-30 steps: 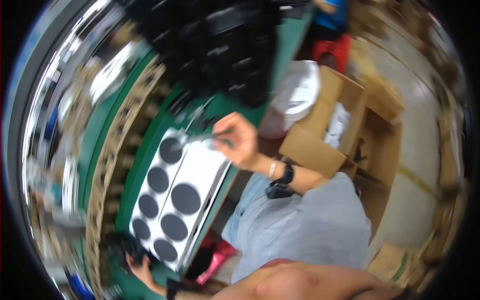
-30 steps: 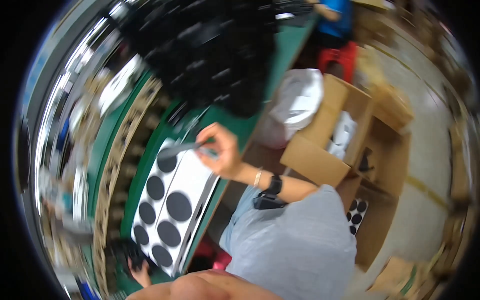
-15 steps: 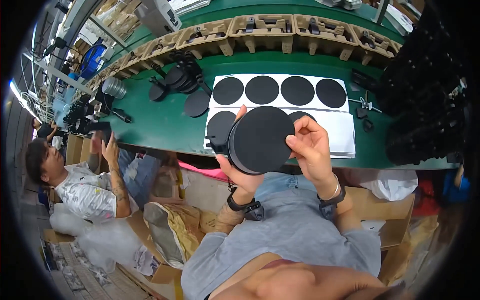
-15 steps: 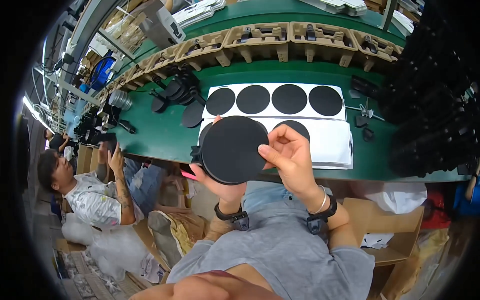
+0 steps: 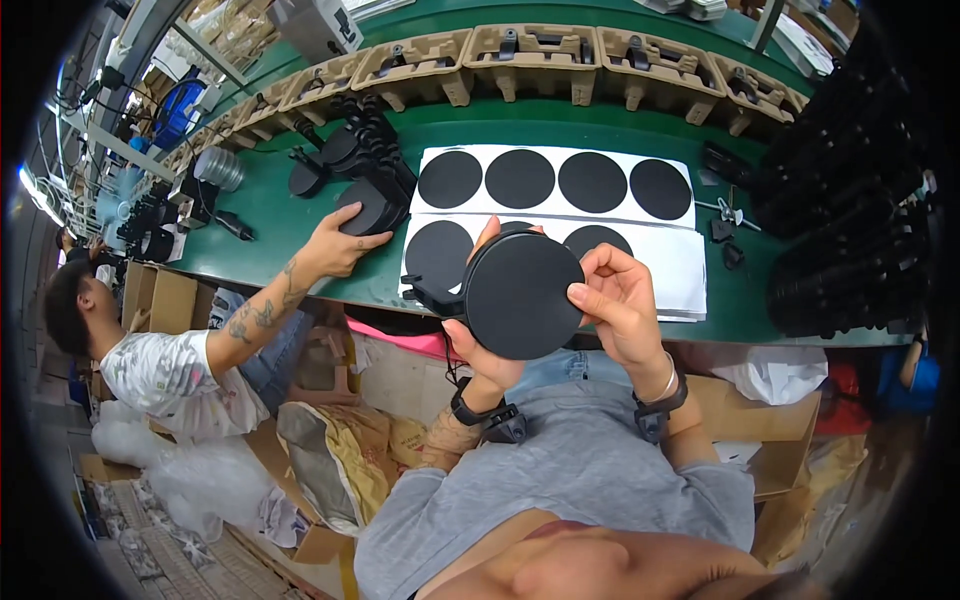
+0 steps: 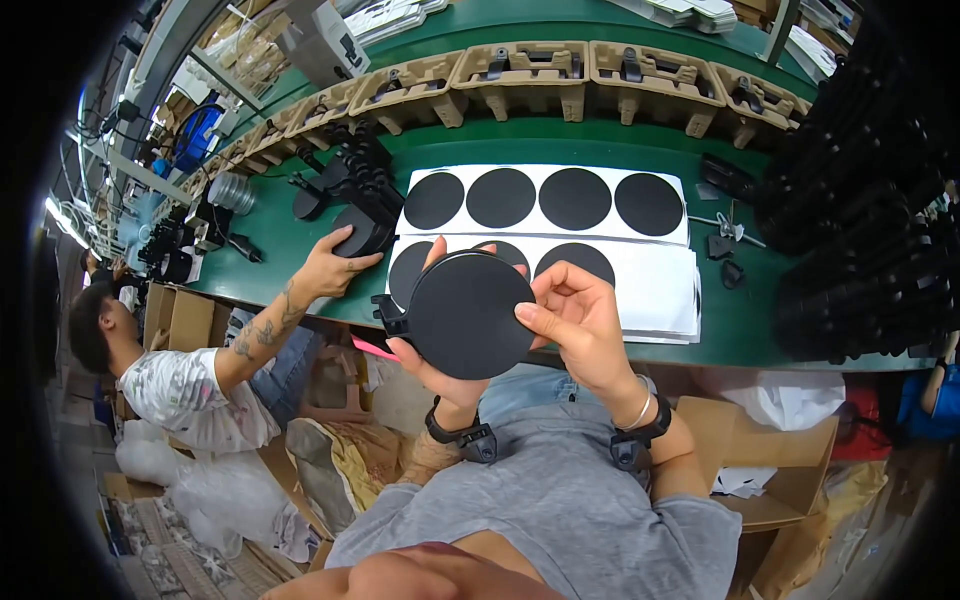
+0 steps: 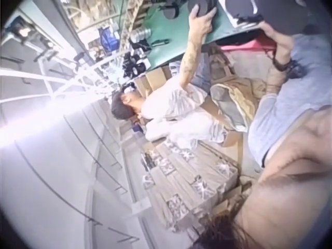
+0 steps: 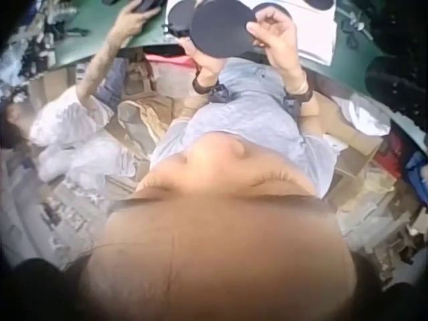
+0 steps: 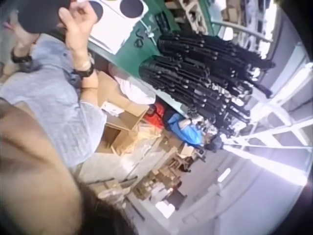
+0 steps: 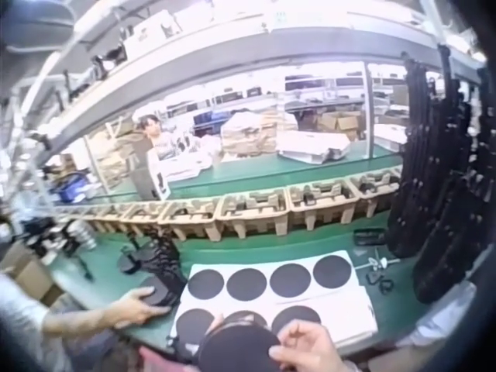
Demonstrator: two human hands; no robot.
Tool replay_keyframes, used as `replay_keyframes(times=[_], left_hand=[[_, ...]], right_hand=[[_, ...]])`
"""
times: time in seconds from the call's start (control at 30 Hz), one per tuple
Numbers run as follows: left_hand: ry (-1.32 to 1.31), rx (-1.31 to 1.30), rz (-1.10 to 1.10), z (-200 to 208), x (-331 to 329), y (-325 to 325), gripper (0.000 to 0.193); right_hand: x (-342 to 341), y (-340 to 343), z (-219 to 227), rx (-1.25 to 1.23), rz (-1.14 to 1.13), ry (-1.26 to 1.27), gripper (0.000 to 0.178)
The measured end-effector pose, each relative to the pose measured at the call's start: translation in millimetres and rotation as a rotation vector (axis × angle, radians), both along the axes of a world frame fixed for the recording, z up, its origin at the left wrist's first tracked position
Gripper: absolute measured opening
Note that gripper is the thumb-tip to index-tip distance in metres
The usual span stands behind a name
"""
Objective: The person peels a circular adhesive pad from a sheet by hand, presses it onto the base of a black plastic stand, and places the completed stand into a cardboard tray, repeating the process for several units.
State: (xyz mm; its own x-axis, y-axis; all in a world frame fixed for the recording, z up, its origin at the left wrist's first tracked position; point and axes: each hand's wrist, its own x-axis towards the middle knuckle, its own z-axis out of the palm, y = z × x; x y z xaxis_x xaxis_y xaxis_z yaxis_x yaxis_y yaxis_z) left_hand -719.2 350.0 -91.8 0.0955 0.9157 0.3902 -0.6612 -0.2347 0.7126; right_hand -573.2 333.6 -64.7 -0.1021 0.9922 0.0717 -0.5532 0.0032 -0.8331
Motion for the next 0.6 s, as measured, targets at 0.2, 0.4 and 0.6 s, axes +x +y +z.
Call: replay_keyframes(times=[0.2,0.4,0.6], left_hand=[[0.026,-0.011,0.032,2.3,-3.6,-1.8,0.099],[-0.029,0.043,-0.006,7.7,-5.1,-4.2,0.102],[0.069,-0.022,-0.049,21.4,-13.8,-10.1,0.096]], right_hand=[[-4.9,0.2,0.2,0.004,0.02,0.042,0.013],[-12.6,-3.0,8.2,-0.013,-0.009,-0.035,0.015],[-15.9,-0.6,10.7,0.058,-0.087,-0.221,0.016]])
